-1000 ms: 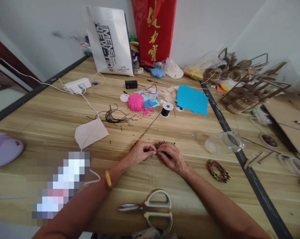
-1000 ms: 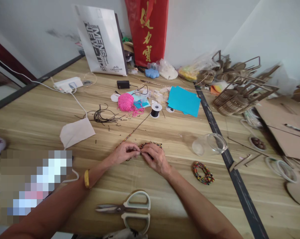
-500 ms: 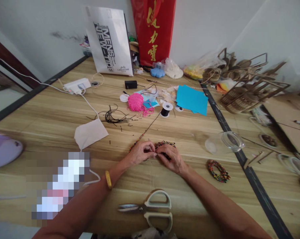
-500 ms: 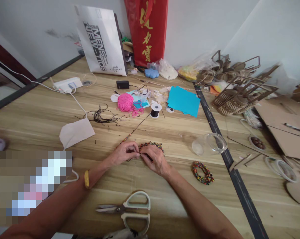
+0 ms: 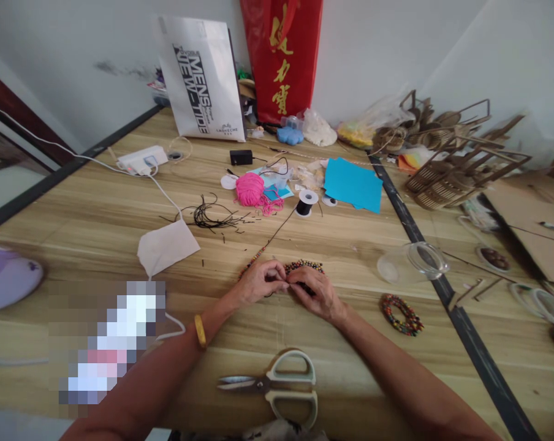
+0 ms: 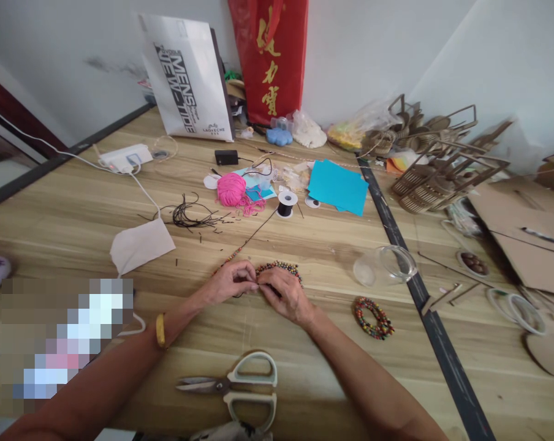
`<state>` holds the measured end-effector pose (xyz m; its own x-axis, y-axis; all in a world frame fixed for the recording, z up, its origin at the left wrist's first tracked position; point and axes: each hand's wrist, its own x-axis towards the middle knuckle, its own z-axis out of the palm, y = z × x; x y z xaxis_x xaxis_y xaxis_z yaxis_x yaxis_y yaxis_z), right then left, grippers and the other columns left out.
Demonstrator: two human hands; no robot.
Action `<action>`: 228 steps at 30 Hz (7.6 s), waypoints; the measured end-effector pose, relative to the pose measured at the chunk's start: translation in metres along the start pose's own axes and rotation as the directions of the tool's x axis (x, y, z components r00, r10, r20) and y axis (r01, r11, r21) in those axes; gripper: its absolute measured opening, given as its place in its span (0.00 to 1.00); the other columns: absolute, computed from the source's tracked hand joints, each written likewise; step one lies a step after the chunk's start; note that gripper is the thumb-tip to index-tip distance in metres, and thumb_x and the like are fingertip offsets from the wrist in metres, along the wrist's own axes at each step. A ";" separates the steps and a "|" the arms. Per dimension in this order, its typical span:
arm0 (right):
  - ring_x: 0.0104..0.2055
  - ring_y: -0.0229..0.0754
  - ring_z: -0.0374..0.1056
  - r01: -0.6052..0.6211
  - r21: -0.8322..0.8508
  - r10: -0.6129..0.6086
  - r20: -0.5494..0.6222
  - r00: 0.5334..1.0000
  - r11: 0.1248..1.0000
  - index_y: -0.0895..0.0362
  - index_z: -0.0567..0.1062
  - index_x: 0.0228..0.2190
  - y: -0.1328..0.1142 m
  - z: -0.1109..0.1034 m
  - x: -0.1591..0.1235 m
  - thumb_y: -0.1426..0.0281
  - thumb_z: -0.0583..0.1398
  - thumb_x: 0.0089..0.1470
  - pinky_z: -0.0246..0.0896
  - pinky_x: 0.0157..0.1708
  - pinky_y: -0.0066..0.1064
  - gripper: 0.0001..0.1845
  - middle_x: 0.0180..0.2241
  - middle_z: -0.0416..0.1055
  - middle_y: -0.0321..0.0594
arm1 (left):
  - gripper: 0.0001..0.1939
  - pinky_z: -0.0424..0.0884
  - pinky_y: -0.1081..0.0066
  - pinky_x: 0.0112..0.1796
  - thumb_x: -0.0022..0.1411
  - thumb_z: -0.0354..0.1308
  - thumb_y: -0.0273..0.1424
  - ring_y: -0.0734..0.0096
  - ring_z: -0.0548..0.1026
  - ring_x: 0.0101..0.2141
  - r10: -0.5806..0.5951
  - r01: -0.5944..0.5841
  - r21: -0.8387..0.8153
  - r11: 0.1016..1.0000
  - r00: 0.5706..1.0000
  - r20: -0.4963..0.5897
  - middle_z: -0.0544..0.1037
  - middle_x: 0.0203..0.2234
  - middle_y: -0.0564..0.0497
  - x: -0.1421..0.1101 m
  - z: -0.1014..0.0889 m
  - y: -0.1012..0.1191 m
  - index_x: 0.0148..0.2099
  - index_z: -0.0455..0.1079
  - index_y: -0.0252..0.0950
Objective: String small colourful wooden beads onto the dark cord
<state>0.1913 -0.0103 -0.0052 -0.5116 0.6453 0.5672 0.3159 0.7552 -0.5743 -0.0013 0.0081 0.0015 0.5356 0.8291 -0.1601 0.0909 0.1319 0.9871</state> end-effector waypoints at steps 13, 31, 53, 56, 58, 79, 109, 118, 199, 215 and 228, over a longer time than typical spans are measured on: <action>0.38 0.41 0.69 -0.006 -0.024 0.005 -0.031 0.999 1.000 0.57 0.69 0.39 0.000 0.001 -0.002 0.76 0.55 0.59 0.68 0.39 0.34 0.07 0.35 0.72 0.45 | 0.10 0.60 0.78 0.24 0.50 0.63 0.33 0.79 0.65 0.21 0.016 -0.016 0.044 0.999 1.000 -0.003 0.70 0.18 0.56 0.002 0.000 -0.002 0.30 0.69 0.31; 0.37 0.41 0.69 -0.057 -0.019 0.055 -0.092 0.994 0.998 0.56 0.71 0.37 0.002 0.000 -0.001 0.74 0.57 0.58 0.68 0.38 0.34 0.04 0.33 0.72 0.44 | 0.10 0.59 0.78 0.22 0.53 0.59 0.33 0.80 0.62 0.19 0.001 0.001 0.092 0.996 1.000 -0.020 0.67 0.17 0.56 0.001 -0.002 0.005 0.30 0.69 0.30; 0.35 0.40 0.72 -0.134 0.068 0.140 -0.102 0.985 0.989 0.57 0.74 0.34 -0.001 -0.002 0.003 0.69 0.60 0.57 0.70 0.38 0.33 0.04 0.32 0.75 0.43 | 0.11 0.59 0.77 0.23 0.53 0.60 0.35 0.79 0.64 0.21 0.032 -0.032 0.118 0.992 0.999 0.000 0.68 0.19 0.55 0.002 -0.003 0.003 0.29 0.69 0.30; 0.35 0.40 0.72 -0.145 0.078 0.152 -0.094 0.984 0.986 0.57 0.75 0.34 -0.001 -0.002 0.003 0.69 0.60 0.57 0.70 0.38 0.34 0.05 0.32 0.75 0.43 | 0.11 0.59 0.77 0.24 0.53 0.60 0.35 0.79 0.63 0.21 0.034 -0.035 0.122 0.992 0.999 0.006 0.68 0.19 0.55 0.001 -0.003 0.003 0.29 0.69 0.31; 0.36 0.40 0.72 -0.145 0.082 0.152 -0.089 0.984 0.986 0.57 0.75 0.35 -0.001 -0.002 0.003 0.69 0.60 0.57 0.70 0.39 0.34 0.05 0.32 0.75 0.44 | 0.11 0.59 0.77 0.24 0.53 0.59 0.35 0.79 0.63 0.21 0.034 -0.035 0.115 0.993 0.999 0.012 0.68 0.19 0.55 0.001 -0.003 0.004 0.29 0.69 0.31; 0.36 0.40 0.71 -0.091 0.070 0.098 -0.093 0.991 0.993 0.58 0.74 0.34 0.002 -0.001 0.001 0.72 0.60 0.56 0.69 0.38 0.32 0.03 0.32 0.74 0.43 | 0.07 0.61 0.77 0.25 0.54 0.58 0.30 0.78 0.64 0.22 0.051 -0.050 0.144 0.988 0.999 0.000 0.68 0.19 0.55 0.001 -0.002 0.003 0.29 0.69 0.30; 0.37 0.40 0.72 -0.074 0.048 0.077 -0.068 0.995 0.996 0.57 0.74 0.37 0.005 0.002 -0.002 0.74 0.59 0.57 0.69 0.39 0.31 0.05 0.33 0.75 0.43 | 0.07 0.60 0.78 0.24 0.54 0.57 0.31 0.79 0.63 0.21 0.056 -0.054 0.180 0.982 0.998 -0.009 0.67 0.18 0.55 0.001 -0.001 0.000 0.29 0.69 0.30; 0.36 0.40 0.72 -0.093 0.043 0.096 -0.064 0.993 0.995 0.57 0.74 0.36 0.003 0.001 -0.001 0.74 0.60 0.56 0.69 0.38 0.31 0.04 0.33 0.76 0.44 | 0.08 0.60 0.77 0.24 0.54 0.57 0.32 0.78 0.64 0.21 0.064 -0.062 0.191 0.980 0.998 -0.008 0.68 0.18 0.55 0.002 -0.002 -0.002 0.30 0.70 0.30; 0.35 0.39 0.70 -0.095 0.090 0.097 -0.025 0.995 0.991 0.58 0.73 0.35 0.008 0.000 -0.001 0.72 0.57 0.59 0.67 0.36 0.30 0.05 0.31 0.73 0.43 | 0.09 0.61 0.77 0.25 0.54 0.59 0.33 0.78 0.65 0.22 -0.016 0.020 0.214 0.977 1.000 -0.021 0.70 0.21 0.53 0.000 -0.001 0.008 0.29 0.69 0.30; 0.37 0.40 0.70 -0.124 0.118 0.126 -0.005 0.992 0.985 0.58 0.73 0.36 0.006 -0.001 -0.001 0.72 0.56 0.60 0.68 0.38 0.31 0.06 0.33 0.74 0.43 | 0.10 0.58 0.78 0.23 0.54 0.59 0.34 0.80 0.62 0.20 -0.019 0.022 0.187 0.982 1.000 -0.020 0.69 0.19 0.55 0.000 0.000 0.010 0.29 0.69 0.31; 0.37 0.40 0.71 -0.126 0.122 0.130 -0.022 0.991 0.984 0.58 0.73 0.37 0.005 -0.002 0.000 0.71 0.55 0.60 0.69 0.38 0.31 0.07 0.33 0.74 0.44 | 0.10 0.58 0.78 0.22 0.53 0.60 0.34 0.80 0.62 0.20 -0.041 0.046 0.156 0.987 0.999 -0.031 0.69 0.19 0.55 0.000 -0.001 0.012 0.29 0.69 0.31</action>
<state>0.1939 -0.0061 -0.0069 -0.4489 0.7402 0.5007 0.2779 0.6481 -0.7090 -0.0011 0.0104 0.0137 0.5047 0.8397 -0.2004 0.2453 0.0830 0.9659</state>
